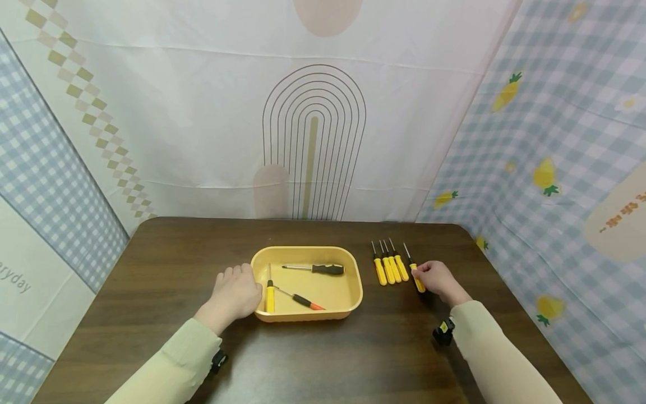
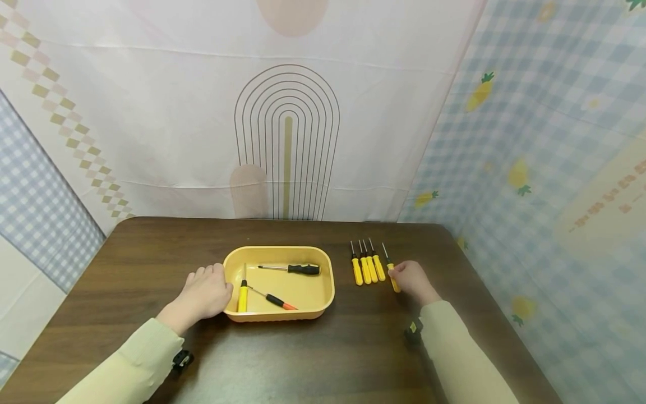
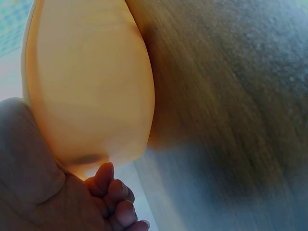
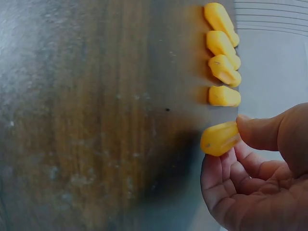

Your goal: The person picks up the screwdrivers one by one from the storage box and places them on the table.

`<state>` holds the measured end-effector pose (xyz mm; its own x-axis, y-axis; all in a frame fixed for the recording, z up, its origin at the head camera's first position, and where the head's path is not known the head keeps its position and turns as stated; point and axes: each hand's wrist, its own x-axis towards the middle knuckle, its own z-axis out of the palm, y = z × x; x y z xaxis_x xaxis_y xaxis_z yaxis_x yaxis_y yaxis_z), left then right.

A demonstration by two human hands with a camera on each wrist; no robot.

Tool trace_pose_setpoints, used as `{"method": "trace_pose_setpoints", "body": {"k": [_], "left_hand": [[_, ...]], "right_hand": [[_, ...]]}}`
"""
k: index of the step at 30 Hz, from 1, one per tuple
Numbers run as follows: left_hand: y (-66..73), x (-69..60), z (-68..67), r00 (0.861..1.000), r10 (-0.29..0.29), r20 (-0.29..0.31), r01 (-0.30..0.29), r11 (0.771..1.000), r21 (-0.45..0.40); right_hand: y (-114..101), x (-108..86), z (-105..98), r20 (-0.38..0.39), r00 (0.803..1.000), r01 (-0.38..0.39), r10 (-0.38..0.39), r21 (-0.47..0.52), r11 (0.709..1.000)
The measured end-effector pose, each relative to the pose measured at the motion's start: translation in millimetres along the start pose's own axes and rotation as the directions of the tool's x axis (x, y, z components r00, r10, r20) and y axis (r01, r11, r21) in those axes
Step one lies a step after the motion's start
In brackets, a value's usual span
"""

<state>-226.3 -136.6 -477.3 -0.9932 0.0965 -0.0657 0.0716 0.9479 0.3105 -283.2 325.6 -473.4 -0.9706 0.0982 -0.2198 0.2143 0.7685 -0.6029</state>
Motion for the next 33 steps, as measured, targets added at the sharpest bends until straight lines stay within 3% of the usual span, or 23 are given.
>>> {"method": "trace_pose_setpoints", "body": {"k": [26, 33], "left_hand": [[-0.1, 0.1, 0.8, 1.000, 0.002, 0.002, -0.002, 1.000, -0.005], [-0.3, -0.2, 0.9, 1.000, 0.002, -0.001, -0.002, 1.000, -0.006]], "right_hand": [[1.2, 7.9, 10.3, 0.008, 0.999, -0.044, 0.044, -0.092, 0.995], [-0.8, 4.4, 10.0, -0.003, 1.000, 0.005, -0.005, -0.133, 0.991]]}}
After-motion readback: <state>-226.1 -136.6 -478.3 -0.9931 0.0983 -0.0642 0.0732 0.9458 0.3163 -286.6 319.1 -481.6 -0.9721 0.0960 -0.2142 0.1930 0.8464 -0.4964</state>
